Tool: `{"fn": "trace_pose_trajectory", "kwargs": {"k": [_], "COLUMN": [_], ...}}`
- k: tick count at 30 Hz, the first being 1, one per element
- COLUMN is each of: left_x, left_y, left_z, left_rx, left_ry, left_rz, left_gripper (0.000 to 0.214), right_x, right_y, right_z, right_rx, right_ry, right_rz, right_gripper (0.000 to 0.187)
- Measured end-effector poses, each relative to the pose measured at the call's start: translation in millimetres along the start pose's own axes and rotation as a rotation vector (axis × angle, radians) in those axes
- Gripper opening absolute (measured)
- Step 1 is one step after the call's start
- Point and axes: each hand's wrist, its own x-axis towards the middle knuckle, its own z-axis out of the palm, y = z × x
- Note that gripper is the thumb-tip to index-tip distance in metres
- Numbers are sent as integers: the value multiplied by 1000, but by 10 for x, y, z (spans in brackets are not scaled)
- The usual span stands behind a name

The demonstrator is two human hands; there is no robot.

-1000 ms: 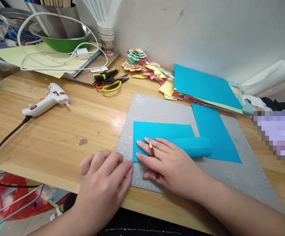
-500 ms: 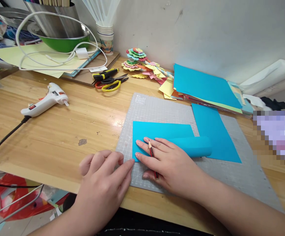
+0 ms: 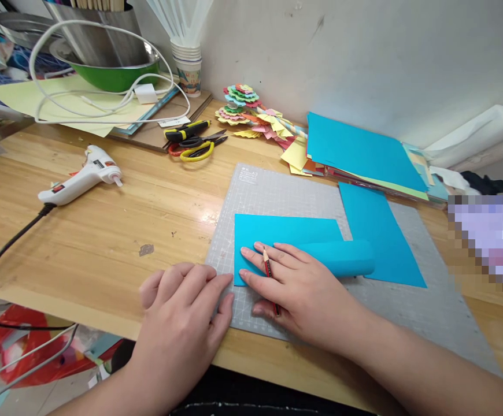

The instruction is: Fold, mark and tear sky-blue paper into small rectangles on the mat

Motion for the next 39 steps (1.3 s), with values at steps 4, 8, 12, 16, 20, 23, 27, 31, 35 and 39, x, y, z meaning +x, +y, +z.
{"fn": "trace_pose_trajectory", "kwargs": {"k": [4,8,12,16,20,23,27,31,35,39], "left_x": [1,-3,-2,15,28,32,37,32,25,25], "left_y": [1,-12,-17,-5,-4,-11,-19,-22,-23,-26], "left_z": [-1,4,8,1,-7,-12,-20,-22,-19,-19], "left_rx": [-15,-48,-51,-32,-13,2,47,42,13,-4], "left_ry": [-4,-13,-20,-62,-93,-112,-122,-124,-120,-104], "left_rz": [13,38,53,64,77,90,145,153,112,100], "left_gripper": [14,14,13,14,14,16,22,23,19,15], "right_x": [-1,-1,2,5,-2,-7,-6,-2,-2,-5], "right_y": [0,1,4,3,-7,-13,-11,-6,-9,-12], "right_z": [3,6,7,4,10,18,16,6,2,2], "right_rx": [-1,3,4,3,5,3,3,9,18,32], "right_ry": [5,9,15,23,24,29,25,25,33,24], "right_rz": [3,0,0,0,0,-3,2,6,8,13], "right_gripper": [38,37,37,37,37,37,37,36,35,35]}}
